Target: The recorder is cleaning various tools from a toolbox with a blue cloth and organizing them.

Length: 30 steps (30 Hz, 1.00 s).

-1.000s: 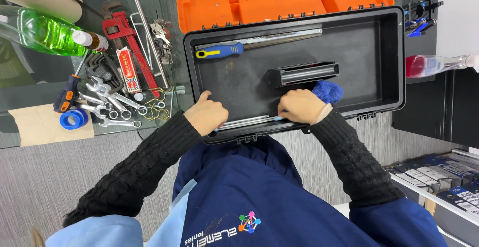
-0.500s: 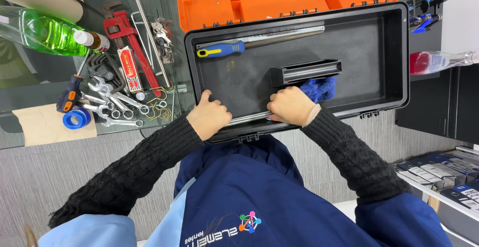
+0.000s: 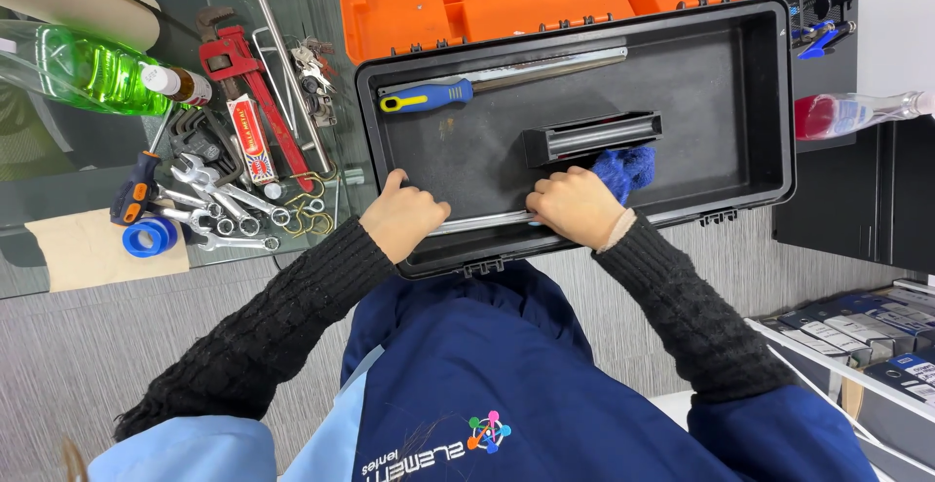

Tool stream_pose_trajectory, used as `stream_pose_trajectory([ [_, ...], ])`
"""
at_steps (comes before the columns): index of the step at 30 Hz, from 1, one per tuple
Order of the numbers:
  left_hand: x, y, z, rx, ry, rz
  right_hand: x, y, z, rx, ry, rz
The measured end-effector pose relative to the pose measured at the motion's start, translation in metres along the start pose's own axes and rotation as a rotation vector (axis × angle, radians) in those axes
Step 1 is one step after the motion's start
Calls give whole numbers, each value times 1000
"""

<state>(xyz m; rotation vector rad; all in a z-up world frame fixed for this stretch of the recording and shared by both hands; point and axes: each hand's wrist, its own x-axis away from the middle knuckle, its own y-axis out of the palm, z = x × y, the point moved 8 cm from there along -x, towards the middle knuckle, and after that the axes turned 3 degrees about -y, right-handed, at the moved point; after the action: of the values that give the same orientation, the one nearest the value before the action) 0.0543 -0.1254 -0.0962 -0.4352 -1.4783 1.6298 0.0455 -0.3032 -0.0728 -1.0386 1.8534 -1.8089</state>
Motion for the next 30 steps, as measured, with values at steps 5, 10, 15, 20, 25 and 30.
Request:
stream_pose_trajectory([
  [5, -3, -4, -4, 144, 37, -73, 13, -2, 5, 27, -50, 15],
  [10, 4, 0, 2, 148, 74, -137, 14, 8, 5, 49, -31, -73],
  [15, 5, -16, 2, -28, 36, 113, 14, -5, 12, -62, 120, 77],
  [20, -13, 0, -3, -60, -74, 28, 13, 6, 9, -23, 108, 42],
  [25, -13, 9, -8, 81, -54, -29, 15, 11, 16, -36, 118, 20],
  [30, -18, 15, -12, 113, -36, 24, 16, 3, 24, -165, 153, 49],
])
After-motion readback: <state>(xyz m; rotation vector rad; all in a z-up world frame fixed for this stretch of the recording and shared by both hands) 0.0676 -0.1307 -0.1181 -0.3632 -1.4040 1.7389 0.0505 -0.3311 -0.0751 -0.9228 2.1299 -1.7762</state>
